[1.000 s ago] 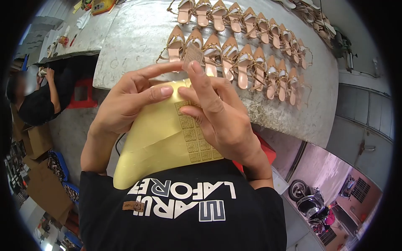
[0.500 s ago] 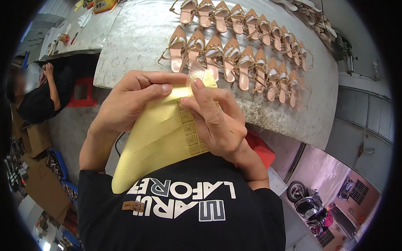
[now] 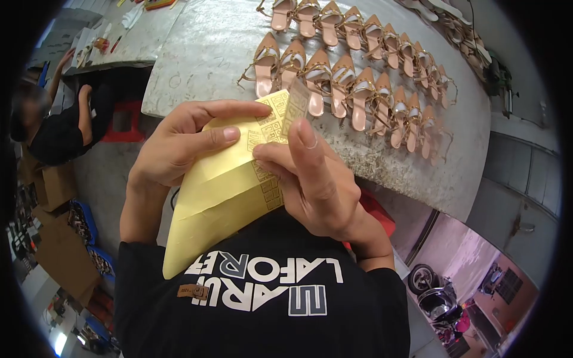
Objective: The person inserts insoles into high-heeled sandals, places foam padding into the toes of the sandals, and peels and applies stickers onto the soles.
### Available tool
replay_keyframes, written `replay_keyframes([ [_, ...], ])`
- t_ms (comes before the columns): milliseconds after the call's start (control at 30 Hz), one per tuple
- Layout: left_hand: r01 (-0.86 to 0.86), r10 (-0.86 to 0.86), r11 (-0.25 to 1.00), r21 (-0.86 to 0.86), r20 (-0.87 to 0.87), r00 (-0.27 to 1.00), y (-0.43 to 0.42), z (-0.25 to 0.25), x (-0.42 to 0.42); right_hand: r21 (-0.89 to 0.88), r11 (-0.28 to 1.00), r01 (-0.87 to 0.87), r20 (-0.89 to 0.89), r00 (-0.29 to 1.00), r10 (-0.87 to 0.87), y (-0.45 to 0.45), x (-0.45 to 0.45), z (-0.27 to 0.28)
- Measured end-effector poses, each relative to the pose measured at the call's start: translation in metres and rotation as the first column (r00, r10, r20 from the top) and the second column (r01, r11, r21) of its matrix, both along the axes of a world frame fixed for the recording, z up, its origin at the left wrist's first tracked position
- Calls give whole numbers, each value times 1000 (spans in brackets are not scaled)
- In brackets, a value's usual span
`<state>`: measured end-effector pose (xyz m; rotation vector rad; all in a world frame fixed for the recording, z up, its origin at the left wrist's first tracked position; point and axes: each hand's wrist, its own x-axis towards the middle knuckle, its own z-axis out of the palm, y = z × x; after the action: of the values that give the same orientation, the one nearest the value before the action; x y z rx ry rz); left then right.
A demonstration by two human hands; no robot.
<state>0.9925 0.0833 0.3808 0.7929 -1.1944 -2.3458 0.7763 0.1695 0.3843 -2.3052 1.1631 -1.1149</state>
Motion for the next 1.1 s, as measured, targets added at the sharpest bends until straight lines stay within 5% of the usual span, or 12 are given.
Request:
replay_keyframes([
  [633,-108,105,992,62,40,994,3,-6,12,-123,992,0,-57,998,-7,1,11,-16],
  [800,-40,58,994,-105,173,983,3,-16,21,-127,991,-28,-7,1000,28,-6,17,-31],
  [867,-13,13,1000,2,208,978,1,-16,29,290,956,-38,9,999,37,16,-3,-20],
  [900,-72,54,987,141,130,990,1,-22,36,146,975,-165,309,944,113,14,2,-6],
  [933,-113,101,952,285,57,993,2,-26,40,152,974,-169,313,943,115,11,6,2],
  [1067,-213,243,913,347,-48,969,7,-21,39,448,881,-154,182,980,78,-4,18,19],
  [1100,-224,253,913,341,-42,967,7,-19,39,303,922,-240,221,959,177,-14,21,2],
])
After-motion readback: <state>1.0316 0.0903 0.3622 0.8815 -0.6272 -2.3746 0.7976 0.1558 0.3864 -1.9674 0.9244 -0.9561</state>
